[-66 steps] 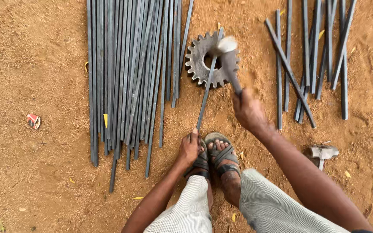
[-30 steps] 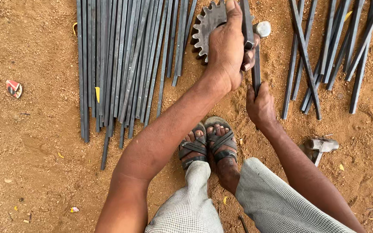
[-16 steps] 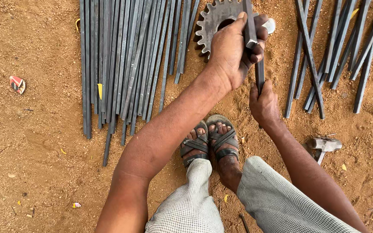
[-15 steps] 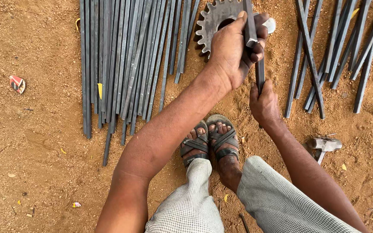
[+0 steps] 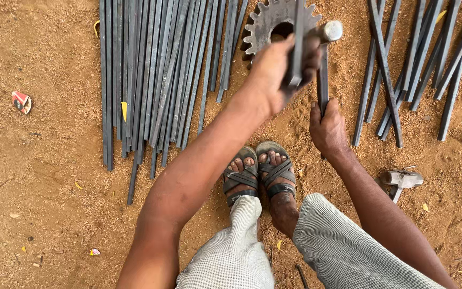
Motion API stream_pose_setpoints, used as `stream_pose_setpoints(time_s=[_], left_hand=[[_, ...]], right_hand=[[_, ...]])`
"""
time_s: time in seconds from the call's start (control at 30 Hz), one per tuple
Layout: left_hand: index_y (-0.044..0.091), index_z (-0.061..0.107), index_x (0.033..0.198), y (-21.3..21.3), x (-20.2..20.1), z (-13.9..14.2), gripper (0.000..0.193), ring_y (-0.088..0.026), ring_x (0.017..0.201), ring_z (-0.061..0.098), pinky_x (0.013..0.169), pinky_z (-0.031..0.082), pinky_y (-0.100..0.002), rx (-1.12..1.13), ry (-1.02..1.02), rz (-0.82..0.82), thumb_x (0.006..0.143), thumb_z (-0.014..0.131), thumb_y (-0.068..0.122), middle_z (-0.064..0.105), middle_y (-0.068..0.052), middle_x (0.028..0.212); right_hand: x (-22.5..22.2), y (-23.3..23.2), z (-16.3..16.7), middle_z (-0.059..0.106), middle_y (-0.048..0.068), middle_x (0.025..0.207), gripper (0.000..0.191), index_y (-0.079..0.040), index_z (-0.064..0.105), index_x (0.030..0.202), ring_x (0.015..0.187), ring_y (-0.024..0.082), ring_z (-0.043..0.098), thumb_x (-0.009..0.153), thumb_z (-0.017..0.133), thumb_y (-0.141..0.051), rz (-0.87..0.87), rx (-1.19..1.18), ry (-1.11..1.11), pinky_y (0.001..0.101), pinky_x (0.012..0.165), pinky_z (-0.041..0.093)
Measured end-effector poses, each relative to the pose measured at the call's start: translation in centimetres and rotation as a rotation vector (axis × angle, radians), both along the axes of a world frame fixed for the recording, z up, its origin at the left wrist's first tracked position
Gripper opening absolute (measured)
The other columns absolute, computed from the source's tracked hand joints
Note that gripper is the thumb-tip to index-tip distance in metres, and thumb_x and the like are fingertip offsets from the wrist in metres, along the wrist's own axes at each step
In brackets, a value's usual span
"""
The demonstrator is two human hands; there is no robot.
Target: The person uses a hammer to straighten or shape long metal rods by striking them against a metal gear on the ground.
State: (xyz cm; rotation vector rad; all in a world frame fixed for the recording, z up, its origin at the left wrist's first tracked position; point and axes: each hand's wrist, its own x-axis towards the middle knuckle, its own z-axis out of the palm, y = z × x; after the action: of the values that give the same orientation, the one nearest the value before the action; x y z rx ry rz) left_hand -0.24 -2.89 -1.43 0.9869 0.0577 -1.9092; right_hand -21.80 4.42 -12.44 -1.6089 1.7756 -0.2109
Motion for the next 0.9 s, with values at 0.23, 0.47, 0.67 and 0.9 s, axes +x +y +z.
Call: stream_pose_setpoints(time_s=[0.23, 0.47, 0.67, 0.9], left_hand=[[0.005, 0.068, 0.094, 7.5, 0.5, -11.2, 0.036, -0.01, 0.047, 0.05, 0.037, 0.041, -0.028, -0.128, -0.97, -0.278, 0.109, 0.048, 0.03, 0.062, -0.003, 0.068], [0.003, 0.067, 0.098, 11.9, 0.3, -15.8, 0.039, -0.009, 0.045, 0.048, 0.036, 0.037, -0.03, -0.269, -1.285, -0.264, 0.112, 0.045, 0.033, 0.054, -0.002, 0.06], [0.001, 0.065, 0.105, 14.0, 0.7, -14.0, 0.038, -0.009, 0.04, 0.045, 0.029, 0.037, -0.028, -0.215, -1.276, -0.361, 0.111, 0.043, 0.032, 0.054, -0.001, 0.058], [-0.001, 0.063, 0.101, 16.9, 1.2, -13.9, 0.042, -0.007, 0.043, 0.043, 0.029, 0.035, -0.027, -0.261, -1.18, -0.313, 0.115, 0.038, 0.029, 0.049, 0.0, 0.061]], right_hand=[[-0.3, -0.1, 3.4, 0.059, 0.01, 0.068, 0.025, -0.008, 0.051, 0.098, 0.04, 0.014, 0.045, 0.113, 0.05, -0.027, -0.005, 0.01, -0.099, 0.0317, 0.025, 0.039], [-0.7, -1.3, 5.6, 0.057, 0.016, 0.087, 0.027, -0.001, 0.044, 0.115, 0.054, 0.011, 0.048, 0.125, 0.045, -0.025, 0.281, -1.009, -0.165, 0.0246, 0.035, 0.041], [2.2, -2.2, 3.3, 0.059, 0.008, 0.067, 0.026, -0.002, 0.045, 0.104, 0.041, 0.008, 0.051, 0.116, 0.046, -0.025, 0.172, -0.352, -0.222, 0.0258, 0.024, 0.043], [2.0, -2.2, 4.8, 0.059, 0.012, 0.072, 0.024, -0.004, 0.044, 0.104, 0.041, 0.013, 0.049, 0.118, 0.044, -0.024, 0.246, -0.441, -0.209, 0.0289, 0.025, 0.044]])
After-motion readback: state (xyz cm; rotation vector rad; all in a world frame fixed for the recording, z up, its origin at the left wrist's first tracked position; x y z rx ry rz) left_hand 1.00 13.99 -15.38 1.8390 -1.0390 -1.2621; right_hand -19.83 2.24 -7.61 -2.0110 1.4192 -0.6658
